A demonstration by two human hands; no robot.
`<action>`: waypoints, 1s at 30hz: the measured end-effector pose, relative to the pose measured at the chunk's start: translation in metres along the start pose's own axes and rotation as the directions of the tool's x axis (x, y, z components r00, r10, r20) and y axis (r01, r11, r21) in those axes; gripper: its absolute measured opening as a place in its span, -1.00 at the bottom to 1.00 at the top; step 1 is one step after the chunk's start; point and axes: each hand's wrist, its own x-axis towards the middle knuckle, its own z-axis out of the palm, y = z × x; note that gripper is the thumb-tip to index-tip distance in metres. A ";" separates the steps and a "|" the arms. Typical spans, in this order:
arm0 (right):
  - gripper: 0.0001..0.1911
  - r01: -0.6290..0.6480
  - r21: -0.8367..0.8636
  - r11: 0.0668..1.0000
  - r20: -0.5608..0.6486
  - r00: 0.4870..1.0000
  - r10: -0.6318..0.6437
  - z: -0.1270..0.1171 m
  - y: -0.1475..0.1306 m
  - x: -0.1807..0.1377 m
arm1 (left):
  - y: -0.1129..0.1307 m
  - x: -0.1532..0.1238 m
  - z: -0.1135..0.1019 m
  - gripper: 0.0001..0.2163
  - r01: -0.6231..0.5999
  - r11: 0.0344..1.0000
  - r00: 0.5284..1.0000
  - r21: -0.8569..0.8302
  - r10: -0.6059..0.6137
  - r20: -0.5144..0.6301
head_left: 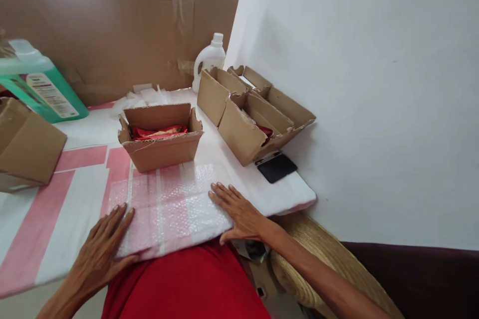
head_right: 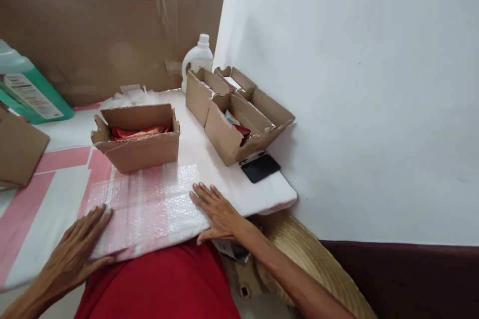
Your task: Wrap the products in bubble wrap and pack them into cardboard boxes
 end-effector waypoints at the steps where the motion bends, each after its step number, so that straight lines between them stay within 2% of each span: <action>1: 0.15 0.012 -0.018 1.000 0.013 1.000 -0.012 0.004 0.000 -0.006 | 0.000 -0.004 0.000 -0.18 -0.023 1.000 1.000 -0.001 0.023 -0.001; 3: 0.00 0.021 -0.043 0.999 0.013 1.000 -0.020 0.010 0.000 -0.015 | 0.000 -0.012 -0.003 -0.27 -0.045 0.998 0.999 -0.032 0.045 0.007; 5: -0.12 0.029 -0.042 0.999 0.005 1.000 -0.029 0.014 -0.001 -0.021 | -0.001 -0.023 -0.008 -0.26 -0.023 0.994 0.999 -0.102 0.026 0.023; 10: -0.23 0.090 0.104 0.990 -0.074 0.994 -0.083 0.010 0.004 -0.031 | -0.007 -0.041 -0.016 -0.23 0.119 0.938 0.993 -0.326 -0.104 0.061; 13: -0.40 0.106 0.220 0.970 -0.177 0.982 -0.067 0.006 0.010 -0.026 | -0.012 -0.042 -0.012 -0.31 0.219 0.890 0.975 -0.399 -0.218 0.051; 17: -0.63 0.124 0.337 0.933 -0.375 0.927 0.013 0.012 0.011 -0.015 | -0.017 -0.038 -0.003 -0.56 0.279 0.807 0.948 -0.520 -0.318 0.015; 20: -0.75 0.091 0.446 0.891 -0.496 0.853 0.161 0.021 0.003 -0.011 | -0.016 -0.037 0.000 -0.67 0.293 0.766 0.927 -0.573 -0.373 -0.025; 22: -0.81 0.042 0.522 0.852 -0.529 0.800 0.284 0.026 -0.006 -0.011 | -0.012 -0.037 0.000 -0.75 0.355 0.728 0.891 -0.586 -0.454 -0.024; 24: -0.83 -0.030 0.570 0.821 -0.522 0.758 0.391 0.030 -0.016 -0.012 | -0.004 -0.036 -0.003 -0.79 0.450 0.674 0.832 -0.586 -0.555 0.002; 30: -0.76 -0.177 0.575 0.799 -0.563 0.622 0.544 0.031 -0.032 0.000 | 0.016 -0.019 -0.014 -0.57 0.687 0.522 0.634 -0.505 -0.770 0.065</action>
